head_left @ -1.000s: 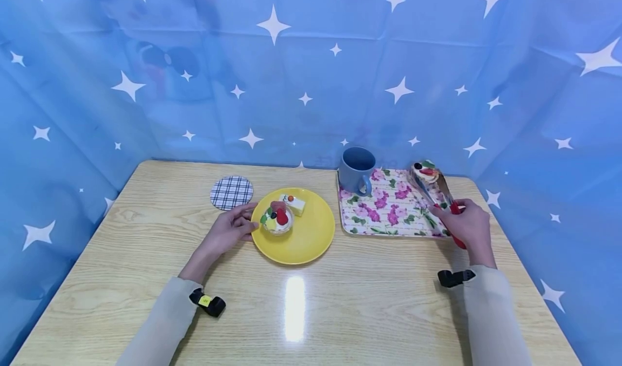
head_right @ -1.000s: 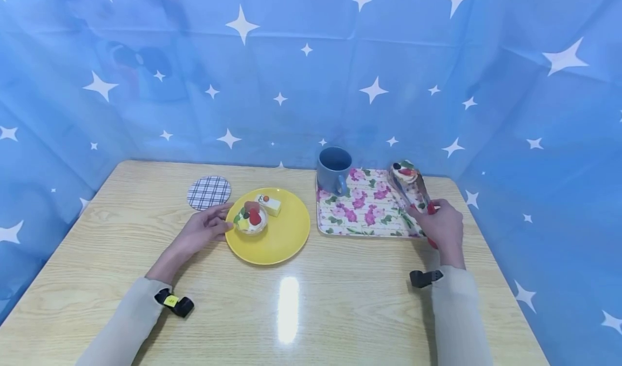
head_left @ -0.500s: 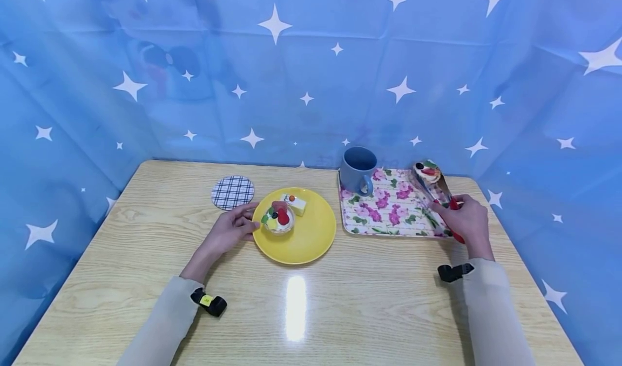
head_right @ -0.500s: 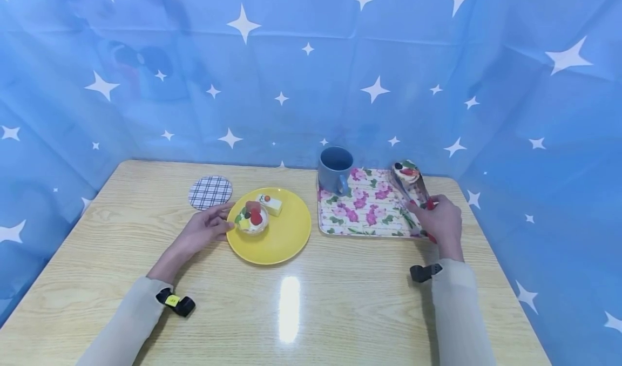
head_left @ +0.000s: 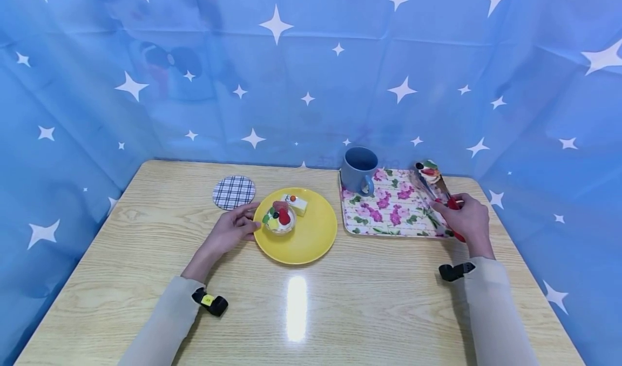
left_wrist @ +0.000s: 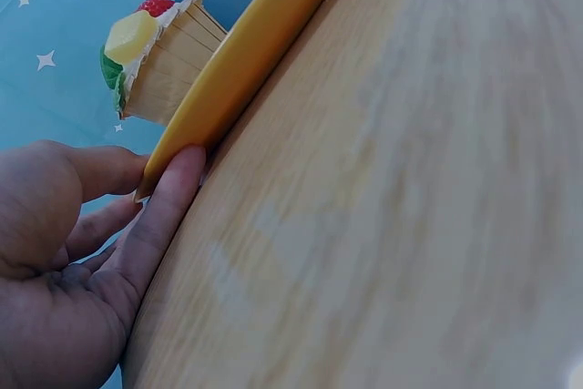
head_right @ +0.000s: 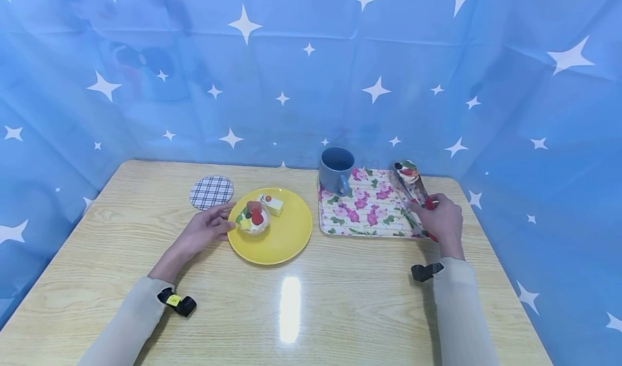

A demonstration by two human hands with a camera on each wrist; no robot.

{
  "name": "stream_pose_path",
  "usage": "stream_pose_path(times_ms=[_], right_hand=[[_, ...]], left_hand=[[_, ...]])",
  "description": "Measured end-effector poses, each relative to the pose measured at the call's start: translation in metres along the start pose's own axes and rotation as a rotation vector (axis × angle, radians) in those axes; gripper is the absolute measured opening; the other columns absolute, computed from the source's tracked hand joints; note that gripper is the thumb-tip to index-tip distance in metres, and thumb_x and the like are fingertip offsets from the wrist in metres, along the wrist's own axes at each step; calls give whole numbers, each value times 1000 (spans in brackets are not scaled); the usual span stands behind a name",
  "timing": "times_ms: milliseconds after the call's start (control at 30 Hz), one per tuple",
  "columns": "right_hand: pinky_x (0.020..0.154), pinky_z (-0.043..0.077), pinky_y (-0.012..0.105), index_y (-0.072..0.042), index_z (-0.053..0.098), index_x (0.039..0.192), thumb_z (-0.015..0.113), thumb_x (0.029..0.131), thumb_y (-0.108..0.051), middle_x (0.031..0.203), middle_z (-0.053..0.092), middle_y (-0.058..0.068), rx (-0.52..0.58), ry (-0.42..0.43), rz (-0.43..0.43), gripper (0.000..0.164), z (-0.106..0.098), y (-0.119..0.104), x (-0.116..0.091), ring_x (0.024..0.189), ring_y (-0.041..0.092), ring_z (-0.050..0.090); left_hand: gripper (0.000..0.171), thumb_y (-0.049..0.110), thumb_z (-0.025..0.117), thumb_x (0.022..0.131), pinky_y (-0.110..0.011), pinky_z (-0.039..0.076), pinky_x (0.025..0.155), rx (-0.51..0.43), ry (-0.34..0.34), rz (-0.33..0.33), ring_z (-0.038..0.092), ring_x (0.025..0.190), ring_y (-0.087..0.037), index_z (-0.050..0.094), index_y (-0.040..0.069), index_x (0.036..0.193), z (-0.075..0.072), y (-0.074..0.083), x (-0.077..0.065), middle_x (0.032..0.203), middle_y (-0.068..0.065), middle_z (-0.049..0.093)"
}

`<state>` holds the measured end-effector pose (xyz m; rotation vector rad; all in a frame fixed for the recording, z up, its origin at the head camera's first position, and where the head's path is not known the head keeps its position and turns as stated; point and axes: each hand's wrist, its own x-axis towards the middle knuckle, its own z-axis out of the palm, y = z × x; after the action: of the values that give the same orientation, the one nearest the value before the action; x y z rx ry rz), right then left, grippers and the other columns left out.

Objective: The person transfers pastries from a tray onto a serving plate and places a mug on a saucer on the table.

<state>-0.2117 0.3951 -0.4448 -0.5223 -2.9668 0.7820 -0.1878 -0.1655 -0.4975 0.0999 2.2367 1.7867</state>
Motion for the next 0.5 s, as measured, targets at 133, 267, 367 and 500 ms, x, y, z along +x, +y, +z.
stream_pose_path(times_ms=[133,267,367,500], right_hand=[[57,54,31,9,48,140,62,93,-64,120,58,33,3,11,-16,87,1,2,0,99,43,60],[55,48,26,10,49,139,62,94,-62,119,58,33,4,18,-26,86,0,3,0,99,43,59],[55,47,26,9,50,138,62,93,-63,120,58,33,0,22,-26,86,-1,3,-1,99,43,58],[55,47,25,9,50,138,61,93,-65,121,58,34,-6,28,-25,88,-1,5,0,100,43,57]], left_hand=[[58,9,65,100,-29,66,80,3,5,-5,61,92,-14,47,14,154,0,-1,1,121,-17,57],[58,10,66,100,-29,66,79,2,10,-10,61,91,-13,47,15,154,0,0,1,121,-16,58],[58,10,65,100,-29,66,80,1,8,-12,62,91,-13,46,15,154,1,2,1,122,-15,58],[58,9,65,99,-30,66,80,-2,10,-17,62,92,-13,47,16,154,1,3,0,122,-15,59]])
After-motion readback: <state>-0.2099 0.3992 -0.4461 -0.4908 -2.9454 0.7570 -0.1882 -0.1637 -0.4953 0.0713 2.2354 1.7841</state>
